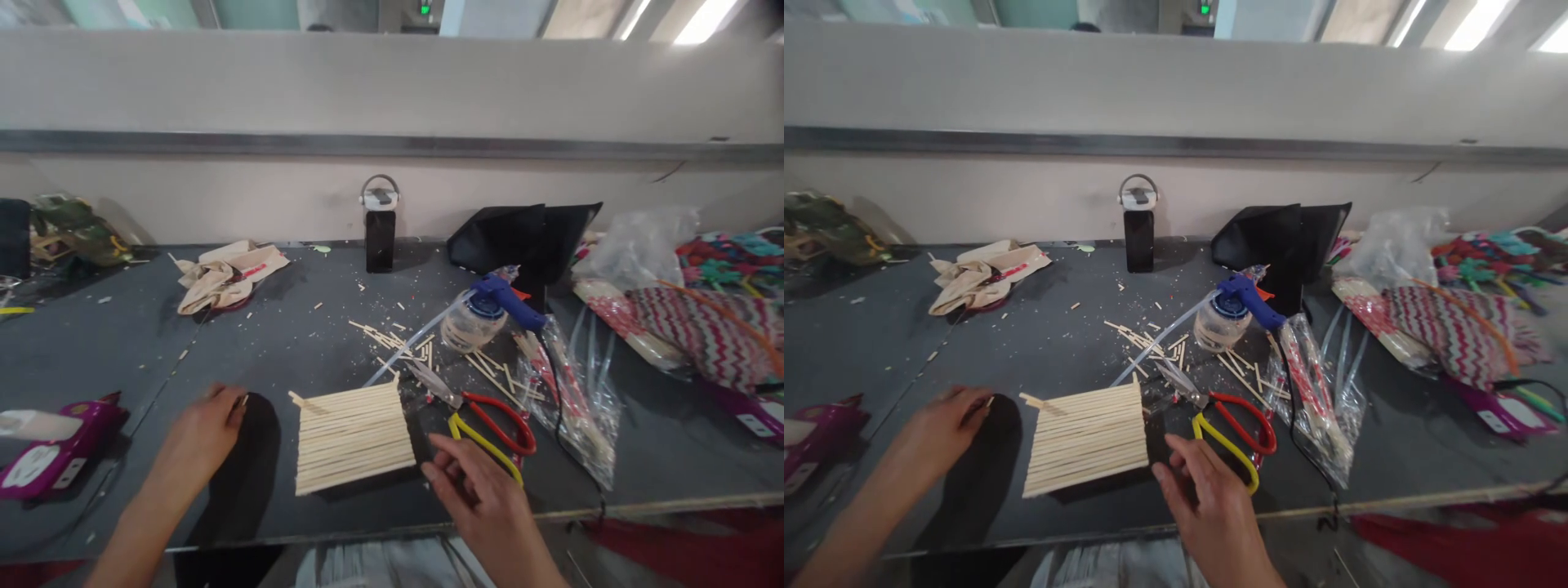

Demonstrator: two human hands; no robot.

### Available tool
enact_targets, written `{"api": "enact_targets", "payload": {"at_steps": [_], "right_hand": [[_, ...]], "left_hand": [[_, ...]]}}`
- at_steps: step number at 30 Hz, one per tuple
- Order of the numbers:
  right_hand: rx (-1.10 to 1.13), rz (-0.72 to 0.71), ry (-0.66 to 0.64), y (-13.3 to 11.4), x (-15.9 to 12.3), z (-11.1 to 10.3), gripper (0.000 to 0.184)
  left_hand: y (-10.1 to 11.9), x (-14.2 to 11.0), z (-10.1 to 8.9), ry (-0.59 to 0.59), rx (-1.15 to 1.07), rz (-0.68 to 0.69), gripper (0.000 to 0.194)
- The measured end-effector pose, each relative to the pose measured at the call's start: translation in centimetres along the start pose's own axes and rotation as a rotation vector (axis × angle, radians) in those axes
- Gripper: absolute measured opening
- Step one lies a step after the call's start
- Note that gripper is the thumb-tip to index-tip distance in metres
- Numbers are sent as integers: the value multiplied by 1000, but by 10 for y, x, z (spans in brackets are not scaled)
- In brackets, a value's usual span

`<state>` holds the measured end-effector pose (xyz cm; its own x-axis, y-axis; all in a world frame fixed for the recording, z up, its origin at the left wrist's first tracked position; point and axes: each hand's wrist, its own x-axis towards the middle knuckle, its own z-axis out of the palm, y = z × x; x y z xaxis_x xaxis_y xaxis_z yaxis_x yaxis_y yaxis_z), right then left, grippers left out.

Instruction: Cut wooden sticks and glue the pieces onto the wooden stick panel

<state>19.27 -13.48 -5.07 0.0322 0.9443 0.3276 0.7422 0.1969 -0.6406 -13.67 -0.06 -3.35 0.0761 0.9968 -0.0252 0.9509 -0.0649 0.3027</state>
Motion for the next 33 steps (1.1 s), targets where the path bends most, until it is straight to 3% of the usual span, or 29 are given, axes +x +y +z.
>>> {"api": "enact_targets", "payload": {"at_steps": [4, 10, 15, 20, 26, 33], "right_hand": [[27, -10, -54, -1, -1, 10, 25], [-19, -49, -19, -3, 4, 21, 21], [-40, -36, -32, -5, 7, 22, 16], [-8, 1, -62, -8, 11, 22, 9], [48, 21, -77, -11, 12, 25, 5], [154, -5, -36, -19, 19, 24, 10]], "left_hand": [[3, -6, -1, -97, 316, 73, 34], [2, -5, -1, -159, 364, 67, 29], [0, -15, -1, -125, 359, 94, 32], [6, -30, 0, -13, 443, 165, 37], [4, -33, 8, 56, 500, 133, 39], [2, -33, 6, -7, 488, 152, 43]]}}
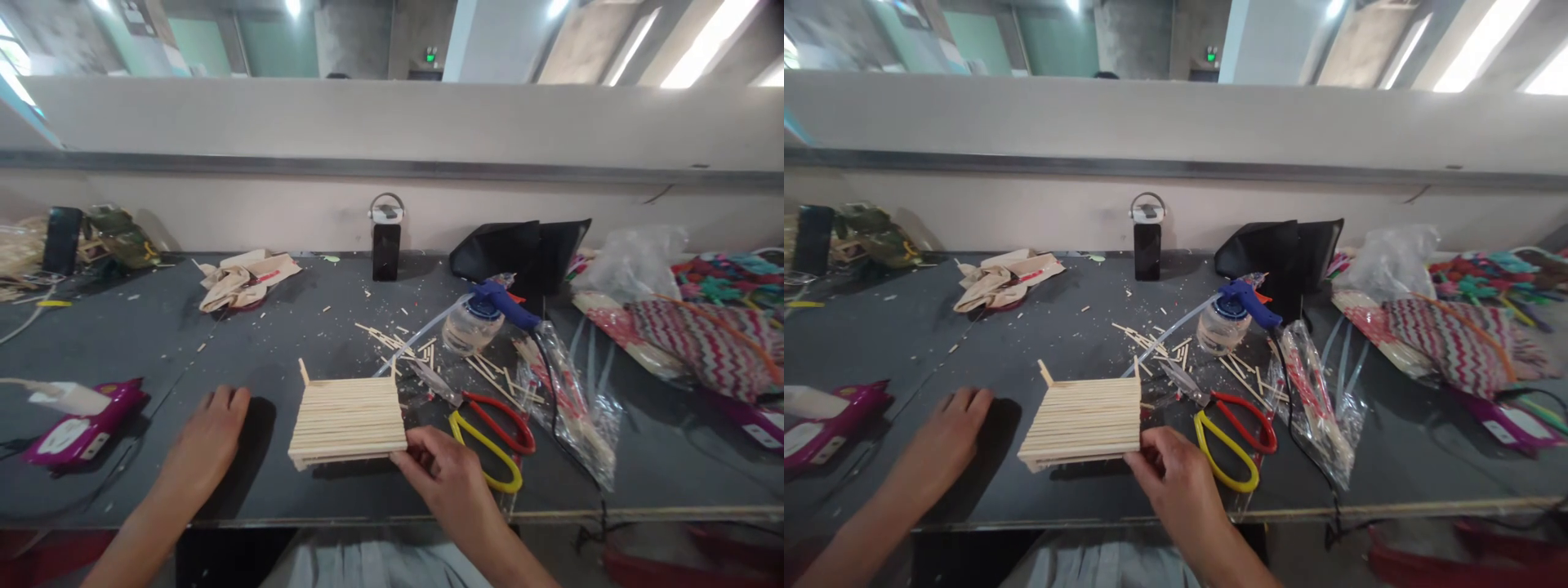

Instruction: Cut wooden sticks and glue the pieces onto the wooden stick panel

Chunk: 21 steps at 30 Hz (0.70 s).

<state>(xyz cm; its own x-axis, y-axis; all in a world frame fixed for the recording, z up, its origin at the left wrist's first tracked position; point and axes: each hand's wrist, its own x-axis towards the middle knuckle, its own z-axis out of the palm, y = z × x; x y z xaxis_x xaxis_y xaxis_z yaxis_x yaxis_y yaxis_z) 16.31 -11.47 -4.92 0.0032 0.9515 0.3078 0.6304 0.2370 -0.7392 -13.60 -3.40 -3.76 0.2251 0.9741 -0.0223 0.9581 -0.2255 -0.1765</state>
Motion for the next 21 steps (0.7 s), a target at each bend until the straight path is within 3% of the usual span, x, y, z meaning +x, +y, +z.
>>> {"api": "enact_targets", "payload": {"at_steps": [3, 6, 11, 13, 17, 21], "right_hand": [[33, 7, 3, -6, 6, -5, 11], [52, 5, 2, -13, 15, -12, 12], [69, -18, -3, -27, 49, -19, 12], [40, -32, 15, -28, 69, -14, 12], [11, -37, 24, -15, 109, 11, 12], [-14, -8, -14, 14, 131, 34, 11]], "left_hand": [[-9, 0, 6, 37, -93, -6, 53], [-21, 2, 10, 136, -369, -81, 54], [-32, 14, 2, 312, -1483, -508, 33], [-30, 22, -4, 319, -1786, -597, 32], [-24, 44, -19, 231, -2175, -577, 28], [-17, 66, -32, 153, -2393, -509, 35]]}}
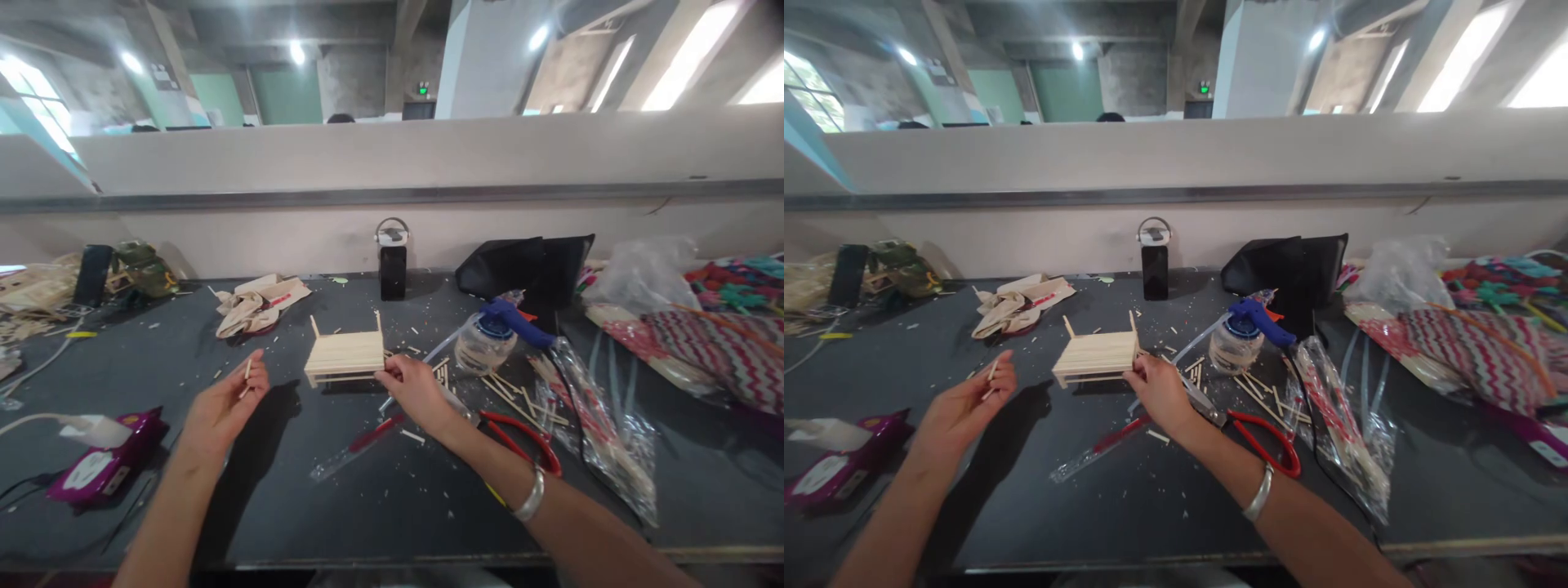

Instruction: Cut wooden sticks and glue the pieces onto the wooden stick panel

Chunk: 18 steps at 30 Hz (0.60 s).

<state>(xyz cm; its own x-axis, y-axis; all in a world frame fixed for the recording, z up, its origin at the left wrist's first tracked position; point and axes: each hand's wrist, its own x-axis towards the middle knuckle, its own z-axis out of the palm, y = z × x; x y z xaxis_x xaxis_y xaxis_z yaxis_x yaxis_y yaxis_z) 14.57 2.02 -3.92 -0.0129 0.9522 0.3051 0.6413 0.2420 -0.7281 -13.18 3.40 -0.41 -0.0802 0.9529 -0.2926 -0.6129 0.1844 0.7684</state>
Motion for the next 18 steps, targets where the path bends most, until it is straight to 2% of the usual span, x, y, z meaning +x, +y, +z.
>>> {"api": "enact_targets", "payload": {"at_steps": [5, 10, 16, 18], "right_hand": [[-19, 34, -73, 25, 5, 6, 9], [-44, 66, -113, 26, 5, 3, 7], [-80, 116, -138, 20, 3, 2, 6], [-104, 137, -133, 20, 2, 3, 5]], "left_hand": [[-5, 27, 20, -62, -62, -107, 35], [-18, 57, 24, -60, 26, -145, 28], [-20, 55, 19, -146, 214, -118, 23], [-19, 52, 18, -178, 305, -138, 14]]}}
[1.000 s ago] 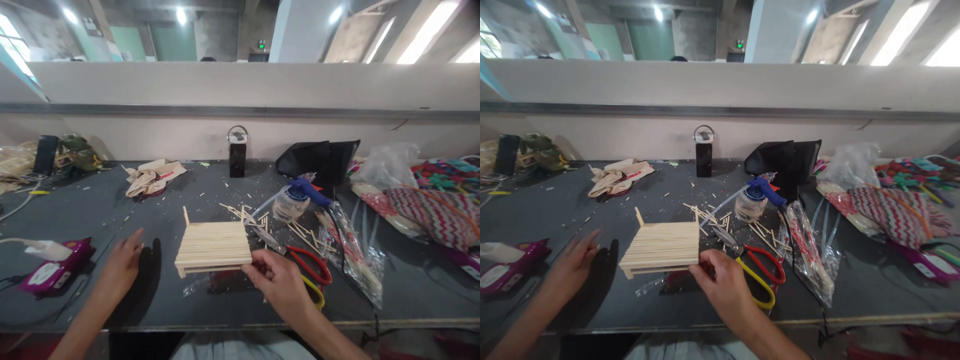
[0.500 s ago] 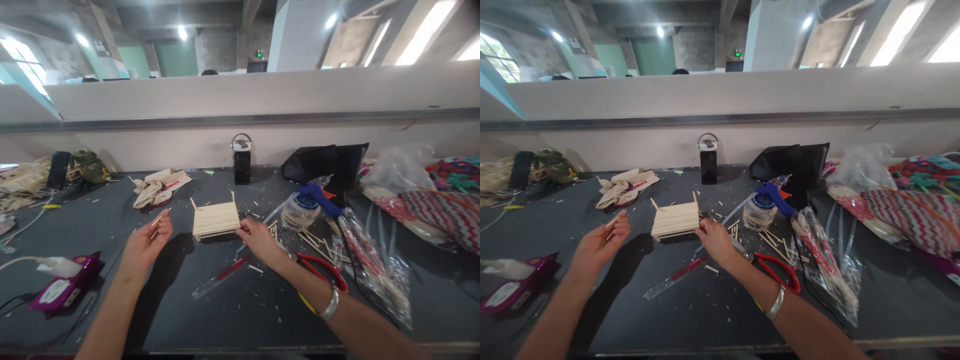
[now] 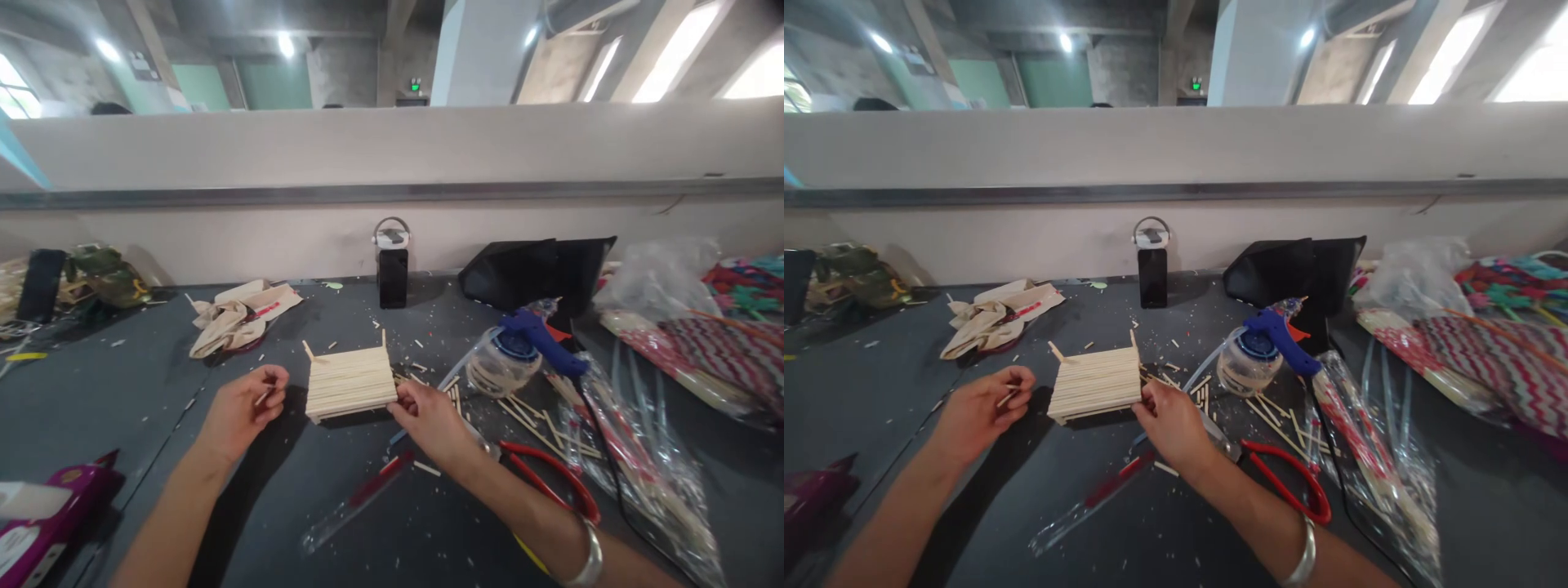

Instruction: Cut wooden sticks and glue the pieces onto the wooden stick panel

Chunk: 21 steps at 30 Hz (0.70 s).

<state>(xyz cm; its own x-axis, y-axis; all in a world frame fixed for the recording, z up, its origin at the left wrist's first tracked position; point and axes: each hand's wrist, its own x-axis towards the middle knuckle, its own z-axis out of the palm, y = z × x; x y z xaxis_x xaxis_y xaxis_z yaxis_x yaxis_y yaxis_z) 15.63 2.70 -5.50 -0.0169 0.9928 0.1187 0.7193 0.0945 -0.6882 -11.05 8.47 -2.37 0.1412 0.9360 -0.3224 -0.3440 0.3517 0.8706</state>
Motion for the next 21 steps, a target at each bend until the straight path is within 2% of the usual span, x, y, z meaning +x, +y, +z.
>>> {"api": "enact_targets", "payload": {"at_steps": [1, 2, 5, 11, 21], "right_hand": [[-14, 12, 2, 0, -1, 0, 5], [-29, 23, 4, 1, -2, 0, 5], [-79, 44, 7, 1, -6, -2, 6], [-155, 25, -8, 0, -8, -9, 14], [-157, -3, -18, -2, -7, -11, 9]], "left_hand": [[-1, 0, 0, -6, 48, -15, 5], [-2, 0, 0, -8, 97, -31, 5], [-11, 2, 2, -12, 236, -69, 22], [-22, 0, 10, -40, 412, -87, 36], [-19, -3, 8, -116, 473, -167, 42]]}}
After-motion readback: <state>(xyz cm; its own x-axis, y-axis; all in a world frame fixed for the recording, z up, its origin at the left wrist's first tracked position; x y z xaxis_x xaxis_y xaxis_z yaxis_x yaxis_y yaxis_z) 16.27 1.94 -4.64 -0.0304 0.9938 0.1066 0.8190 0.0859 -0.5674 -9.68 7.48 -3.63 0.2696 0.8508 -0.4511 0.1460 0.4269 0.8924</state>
